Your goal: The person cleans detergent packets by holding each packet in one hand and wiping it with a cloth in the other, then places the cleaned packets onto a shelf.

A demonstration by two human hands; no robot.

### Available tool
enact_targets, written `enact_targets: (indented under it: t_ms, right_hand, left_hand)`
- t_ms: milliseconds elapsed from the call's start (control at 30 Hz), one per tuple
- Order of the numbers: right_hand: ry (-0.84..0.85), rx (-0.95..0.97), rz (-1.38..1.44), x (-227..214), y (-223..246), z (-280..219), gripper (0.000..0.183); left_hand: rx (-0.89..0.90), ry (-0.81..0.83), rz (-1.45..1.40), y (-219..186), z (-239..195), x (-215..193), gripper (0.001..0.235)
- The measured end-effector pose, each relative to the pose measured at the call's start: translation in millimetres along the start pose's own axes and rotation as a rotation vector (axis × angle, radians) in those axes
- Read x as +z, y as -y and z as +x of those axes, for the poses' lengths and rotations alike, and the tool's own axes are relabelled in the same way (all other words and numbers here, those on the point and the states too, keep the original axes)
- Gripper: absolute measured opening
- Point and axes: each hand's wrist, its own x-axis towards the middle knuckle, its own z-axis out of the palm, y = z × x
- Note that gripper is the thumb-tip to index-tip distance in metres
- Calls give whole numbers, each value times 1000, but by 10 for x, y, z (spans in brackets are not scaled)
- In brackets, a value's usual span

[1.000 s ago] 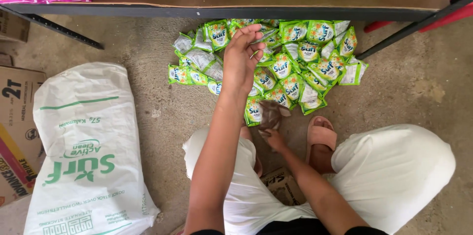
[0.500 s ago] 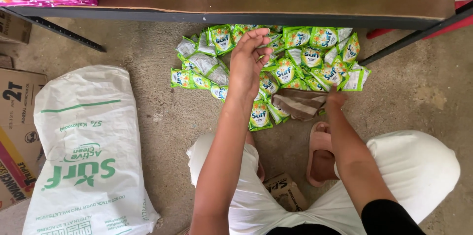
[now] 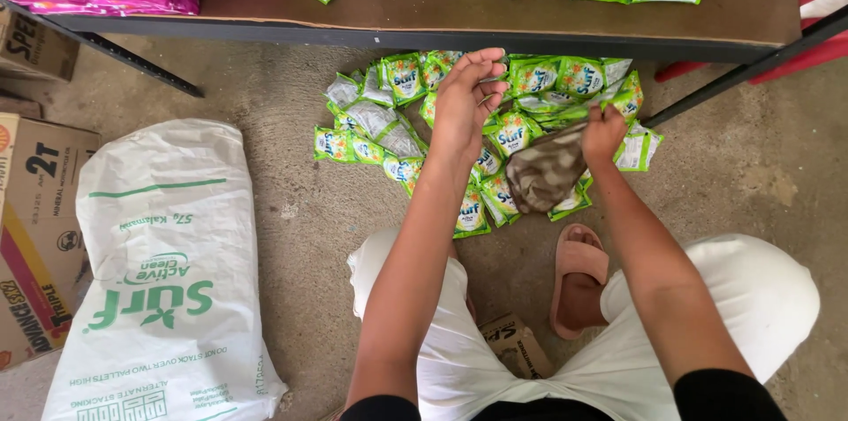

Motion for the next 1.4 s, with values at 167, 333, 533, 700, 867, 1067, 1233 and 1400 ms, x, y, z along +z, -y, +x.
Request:
enact_targets:
  t_ms: [167, 333, 533, 700, 867, 1067, 1233, 1400]
  right_hand:
    - [-72, 14, 326, -536, 1100, 148, 37]
    - [-44, -39, 627, -1270, 1936, 290, 42]
    - [269, -253, 831, -2283, 2854, 543, 21]
    - [355, -266, 1116, -2696, 3242, 695, 17]
    - [446, -226, 1117, -2869, 3107, 596, 17]
    - [425, -76, 1088, -2623, 2409, 516, 15]
    - [421, 21, 1023, -2393, 2276, 363, 15]
    - [453, 70, 997, -2333, 2393, 398, 12]
  left_hand:
    - [-6, -4, -8, 159, 209, -74, 21]
    - [-86, -27, 215, 345, 202, -4, 26]
    - [100, -110, 316, 1139, 829, -431, 36]
    - [-488, 125, -55, 776, 98, 91, 59]
    - [-203, 130, 262, 556, -136, 234, 52]
    - [442, -52, 470, -36, -314, 370, 56]
    - [439, -9, -65, -62, -86, 345, 54]
    - [547, 4, 61, -86, -108, 580, 47]
